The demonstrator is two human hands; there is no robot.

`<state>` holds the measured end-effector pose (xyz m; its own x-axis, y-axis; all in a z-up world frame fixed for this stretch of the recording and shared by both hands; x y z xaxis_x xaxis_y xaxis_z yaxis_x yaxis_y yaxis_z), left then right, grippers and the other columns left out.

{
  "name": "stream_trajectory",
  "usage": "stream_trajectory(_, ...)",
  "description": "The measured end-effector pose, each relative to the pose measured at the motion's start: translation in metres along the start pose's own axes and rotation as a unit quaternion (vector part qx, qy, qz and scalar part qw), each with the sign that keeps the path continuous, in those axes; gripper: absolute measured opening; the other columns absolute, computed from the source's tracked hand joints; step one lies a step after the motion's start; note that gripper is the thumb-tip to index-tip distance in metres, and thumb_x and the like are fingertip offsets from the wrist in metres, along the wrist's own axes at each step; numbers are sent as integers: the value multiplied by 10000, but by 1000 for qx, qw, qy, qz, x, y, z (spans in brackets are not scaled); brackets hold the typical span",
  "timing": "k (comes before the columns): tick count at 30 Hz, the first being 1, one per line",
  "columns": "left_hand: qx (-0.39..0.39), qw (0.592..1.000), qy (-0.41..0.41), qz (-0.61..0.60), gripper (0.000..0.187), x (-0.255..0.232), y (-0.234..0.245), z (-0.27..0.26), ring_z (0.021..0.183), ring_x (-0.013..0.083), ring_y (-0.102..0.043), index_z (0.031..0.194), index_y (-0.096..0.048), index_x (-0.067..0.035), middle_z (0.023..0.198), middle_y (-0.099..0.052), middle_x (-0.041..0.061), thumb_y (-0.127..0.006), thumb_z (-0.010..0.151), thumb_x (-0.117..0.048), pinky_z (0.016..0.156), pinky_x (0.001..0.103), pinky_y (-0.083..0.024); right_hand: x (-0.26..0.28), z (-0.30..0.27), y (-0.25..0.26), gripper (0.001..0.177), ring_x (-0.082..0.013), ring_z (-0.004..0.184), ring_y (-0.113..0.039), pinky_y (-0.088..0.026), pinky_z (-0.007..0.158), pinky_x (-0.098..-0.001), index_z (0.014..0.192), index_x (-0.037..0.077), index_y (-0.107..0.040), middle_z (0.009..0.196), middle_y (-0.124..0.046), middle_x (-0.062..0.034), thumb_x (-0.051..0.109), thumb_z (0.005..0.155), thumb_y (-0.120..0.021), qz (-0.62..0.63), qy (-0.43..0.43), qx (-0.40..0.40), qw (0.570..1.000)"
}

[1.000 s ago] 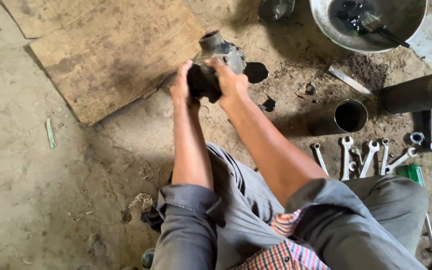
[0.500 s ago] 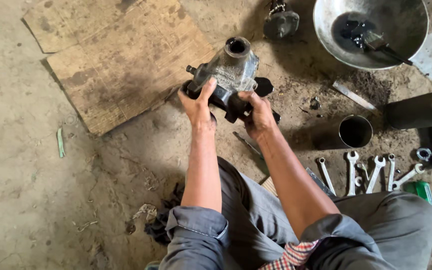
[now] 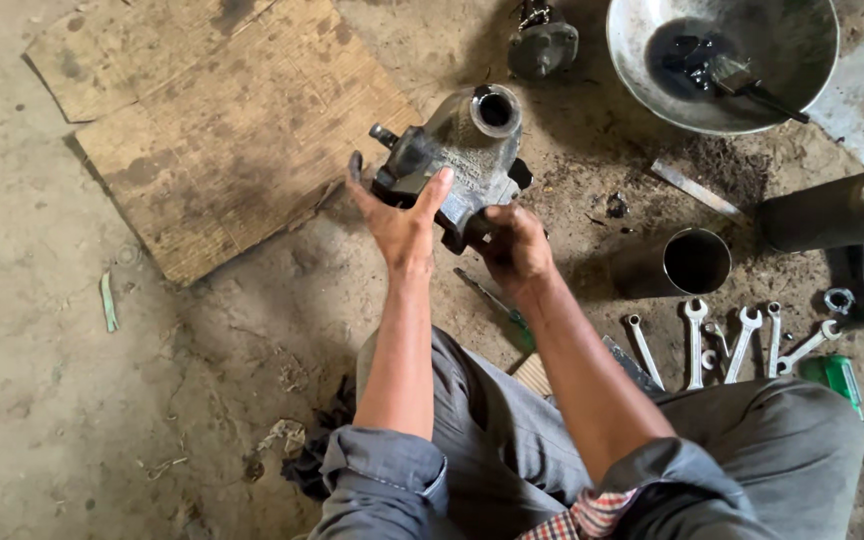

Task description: The person cleans mechanical components by hand and using a screwdriver, dipping the parts into a blue container and a bowl filled with dark liquid.

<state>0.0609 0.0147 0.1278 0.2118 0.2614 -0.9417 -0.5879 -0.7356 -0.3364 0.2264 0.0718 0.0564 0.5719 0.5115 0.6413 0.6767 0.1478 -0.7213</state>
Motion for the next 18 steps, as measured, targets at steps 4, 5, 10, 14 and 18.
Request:
stream_trajectory(4, -12, 999, 13, 47, 1139, 7, -13, -5, 1213, 322, -577, 1511, -299, -21, 1354, -533, 205, -977, 605, -152, 1034, 487, -489, 8, 4, 15, 204, -286, 821, -670, -561, 836, -465, 890, -2, -671, 874, -701, -140, 178, 816, -730, -7, 34, 54, 998)
stream_trajectory(5, 6, 1000, 27, 0, 1098, 9, -21, -8, 1168, 350, -607, 1490, -342, 15, 1323, -558, 236, -951, 593, -160, 989, 506, -539, 7, 4, 19, 235, -296, 830, -677, -563, 836, -463, 904, -10, -670, 877, -705, -149, 195, 808, -733, 14, 24, 58, 998)
stream_trajectory(10, 57, 970, -86, 222, 1172, -33, -43, -24, 1188, 326, -587, 1539, -283, -45, 1316, -457, 195, -884, 549, -224, 932, 502, -562, -17, -16, 28, 504, -246, 944, -681, -571, 905, -424, 1159, 84, -678, 1010, -716, -75, 162, 665, -736, 140, -33, 3, 990)
stream_trajectory(14, 190, 902, -185, 342, 1199, -49, -101, -51, 1164, 339, -564, 1536, -277, -151, 1246, -493, 206, -891, 510, -230, 904, 543, -561, -33, -33, 24, 618, -275, 989, -677, -570, 886, -417, 1214, 70, -651, 1073, -715, -103, 194, 616, -745, 238, -66, -19, 969)
stream_trajectory(18, 339, 800, -269, 415, 1239, -49, -162, -85, 1205, 396, -502, 1516, -289, -231, 1294, -509, 228, -940, 462, -207, 961, 604, -526, -25, -41, 28, 713, -279, 1112, -672, -580, 1000, -449, 1263, 110, -636, 1191, -701, -74, 202, 566, -753, 299, -81, 42, 950)
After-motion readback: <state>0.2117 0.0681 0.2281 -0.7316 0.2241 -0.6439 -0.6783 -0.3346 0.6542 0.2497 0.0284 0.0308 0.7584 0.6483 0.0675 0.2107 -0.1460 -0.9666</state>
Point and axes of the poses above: each hand's wrist, its own z-axis towards the middle knuckle, its own y-axis out of the back of the hand, x = y × z, the point moved 7 cm from there along z, towards the middle knuckle
